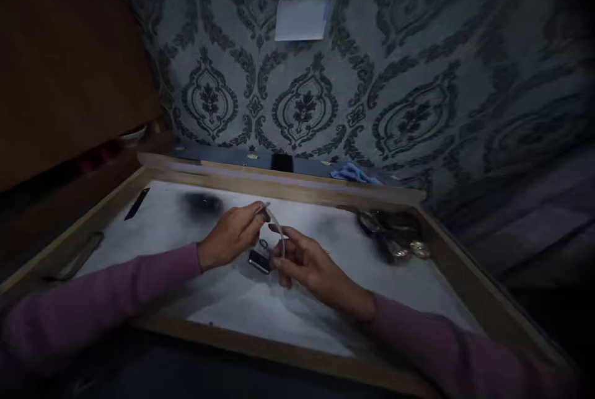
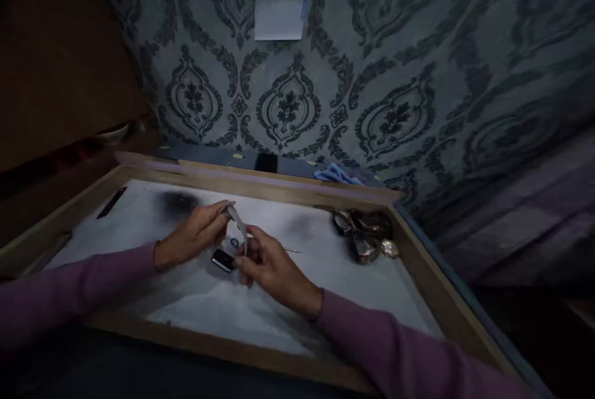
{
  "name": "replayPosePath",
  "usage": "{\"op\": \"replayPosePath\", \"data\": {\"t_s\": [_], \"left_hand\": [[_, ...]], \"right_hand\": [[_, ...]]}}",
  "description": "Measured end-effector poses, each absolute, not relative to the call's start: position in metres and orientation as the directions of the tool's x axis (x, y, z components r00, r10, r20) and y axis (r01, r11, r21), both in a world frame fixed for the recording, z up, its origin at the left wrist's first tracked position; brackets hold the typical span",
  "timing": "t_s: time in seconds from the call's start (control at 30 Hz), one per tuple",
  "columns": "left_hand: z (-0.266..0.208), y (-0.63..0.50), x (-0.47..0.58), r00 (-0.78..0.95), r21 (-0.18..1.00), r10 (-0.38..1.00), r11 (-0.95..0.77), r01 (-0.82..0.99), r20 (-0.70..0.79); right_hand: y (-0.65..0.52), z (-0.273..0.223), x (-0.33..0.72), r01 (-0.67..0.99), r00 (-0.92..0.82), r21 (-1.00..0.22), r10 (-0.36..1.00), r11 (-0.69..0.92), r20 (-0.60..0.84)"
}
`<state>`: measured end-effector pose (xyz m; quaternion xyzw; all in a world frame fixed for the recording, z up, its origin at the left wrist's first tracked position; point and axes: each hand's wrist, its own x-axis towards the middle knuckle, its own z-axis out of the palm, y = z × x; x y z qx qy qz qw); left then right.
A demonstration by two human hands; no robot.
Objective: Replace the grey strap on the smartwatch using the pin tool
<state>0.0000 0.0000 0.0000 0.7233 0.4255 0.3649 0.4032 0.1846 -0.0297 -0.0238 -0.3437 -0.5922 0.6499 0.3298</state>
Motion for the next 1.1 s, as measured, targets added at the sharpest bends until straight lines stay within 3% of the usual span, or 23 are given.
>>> {"op": "replayPosePath", "data": {"t_s": [0.17,0.33,0.73,0.9,1.1], "left_hand": [[-0.008,0.01,-0.003,0.312,0.932,0.945,-0.194,0.305,0.095],[-0.012,0.014,-0.007,0.26,0.975,0.964,-0.111,0.194,0.058],[-0.019,0.025,-0.017,0.325,0.919,0.932,-0.26,0.295,0.16],[-0.007,0.015,-0.019,0.569,0.822,0.806,-0.428,0.376,0.16],[-0.003,0.004,-0.016,0.839,0.72,0.525,-0.637,0.275,0.144]], "right_hand": [[-0.02,-0.027,0.194,-0.165,-0.428,-0.977,0.902,-0.135,-0.052],[-0.008,-0.033,0.202,-0.325,-0.334,-0.911,0.932,-0.254,-0.141],[0.004,-0.04,0.213,-0.087,-0.281,-0.995,0.956,0.055,0.078],[0.015,-0.043,0.218,-0.025,-0.231,-0.993,0.966,0.115,0.117],[0.031,-0.043,0.223,0.076,-0.248,-0.988,0.962,0.134,0.112]]}}
